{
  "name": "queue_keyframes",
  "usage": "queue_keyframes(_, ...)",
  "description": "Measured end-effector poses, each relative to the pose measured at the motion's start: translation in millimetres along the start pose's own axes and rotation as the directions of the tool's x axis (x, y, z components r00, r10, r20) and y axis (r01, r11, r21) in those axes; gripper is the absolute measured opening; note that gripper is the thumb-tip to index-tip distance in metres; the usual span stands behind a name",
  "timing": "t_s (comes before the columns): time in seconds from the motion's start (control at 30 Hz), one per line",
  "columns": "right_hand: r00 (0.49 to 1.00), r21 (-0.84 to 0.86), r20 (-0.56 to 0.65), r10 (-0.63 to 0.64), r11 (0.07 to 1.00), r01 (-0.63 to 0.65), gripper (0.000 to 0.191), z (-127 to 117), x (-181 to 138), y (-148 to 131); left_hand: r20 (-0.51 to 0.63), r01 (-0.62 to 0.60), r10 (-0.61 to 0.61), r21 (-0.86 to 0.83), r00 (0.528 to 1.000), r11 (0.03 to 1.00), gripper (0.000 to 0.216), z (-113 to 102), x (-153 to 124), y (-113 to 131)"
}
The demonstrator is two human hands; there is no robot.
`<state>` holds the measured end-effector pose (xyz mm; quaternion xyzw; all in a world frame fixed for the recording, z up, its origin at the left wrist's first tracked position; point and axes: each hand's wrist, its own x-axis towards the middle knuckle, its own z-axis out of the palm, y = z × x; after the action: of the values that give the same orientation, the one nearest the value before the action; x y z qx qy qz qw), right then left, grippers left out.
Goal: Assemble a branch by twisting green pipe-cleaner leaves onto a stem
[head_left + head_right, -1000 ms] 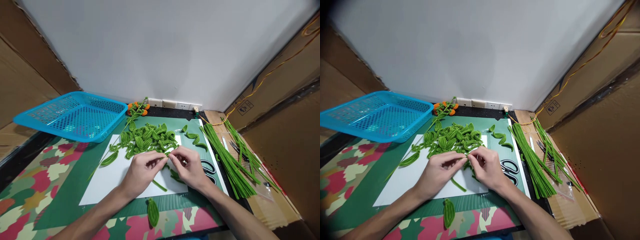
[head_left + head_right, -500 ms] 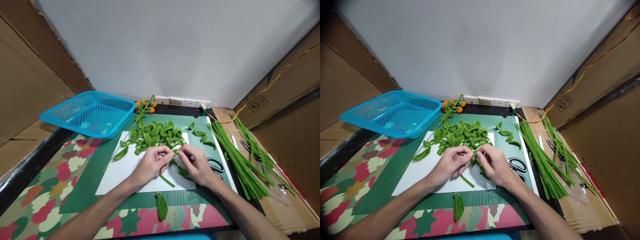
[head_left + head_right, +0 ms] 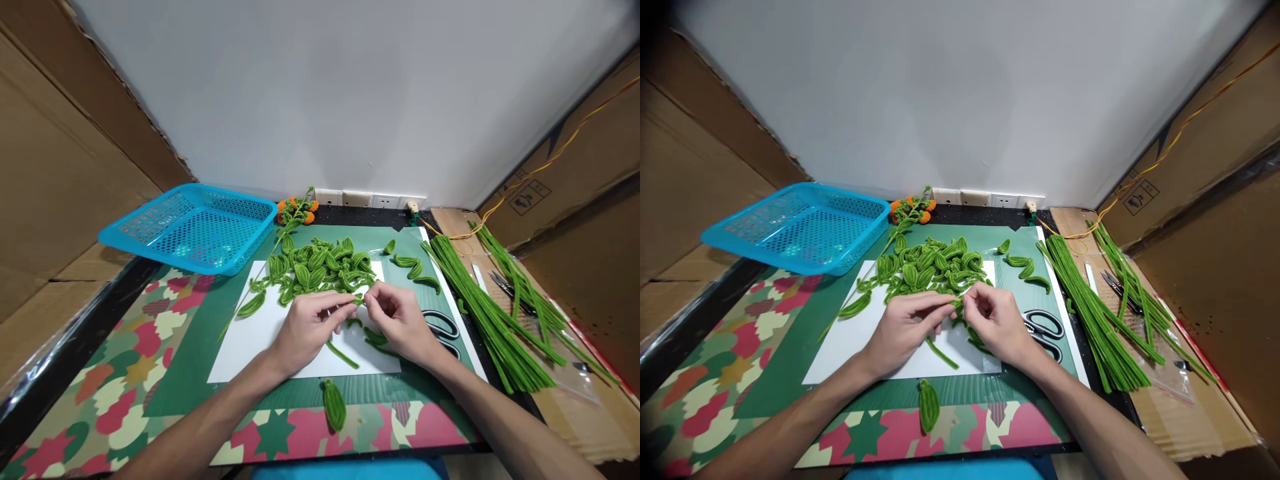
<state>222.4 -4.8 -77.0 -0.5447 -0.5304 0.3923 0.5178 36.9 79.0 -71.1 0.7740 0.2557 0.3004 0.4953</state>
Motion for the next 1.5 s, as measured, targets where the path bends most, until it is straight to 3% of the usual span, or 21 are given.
queue_keyframes(0.1,1.0,0.065,0.009,0.025,0.998,-0.026,0.03,3,0,-1,-0.013,-0.231,0.239,0.223,0.971,0.947,0.015,-3,-1,-3)
queue_keyframes(0.2,1.0,0.053,-0.009,0.01,0.999,-0.01,0.03,5,-1,-2,-0.05,-0.265,0.289,0.279,0.956,0.923,0.013,-1,-3,-7)
queue_keyframes(0.5,0.992,-0.139,-0.101,-0.074,0.989,0.059,0.027,8,-2,3,-0.043,-0.025,0.029,0.103,0.999,0.994,0.013,4,-3,-1)
queue_keyframes(0.7,0.98,-0.254,-0.066,-0.187,0.953,0.165,0.022,5,-2,3,0.051,0.198,-0.193,-0.105,0.98,0.975,0.021,6,0,6)
queue_keyframes(0.83,0.938,-0.41,-0.002,-0.345,0.856,0.314,0.018,2,-2,3,0.114,0.233,-0.217,-0.15,0.969,0.961,0.023,5,2,9)
queue_keyframes(1.07,0.865,-0.595,0.06,-0.498,0.678,0.432,0.024,1,-1,9,0.139,0.293,-0.267,-0.222,0.954,0.93,0.031,5,2,10)
queue_keyframes(1.5,0.824,-0.789,0.166,-0.541,0.429,0.44,0.033,4,-5,8,0.082,0.218,-0.212,-0.066,0.974,0.974,0.025,6,-3,7)
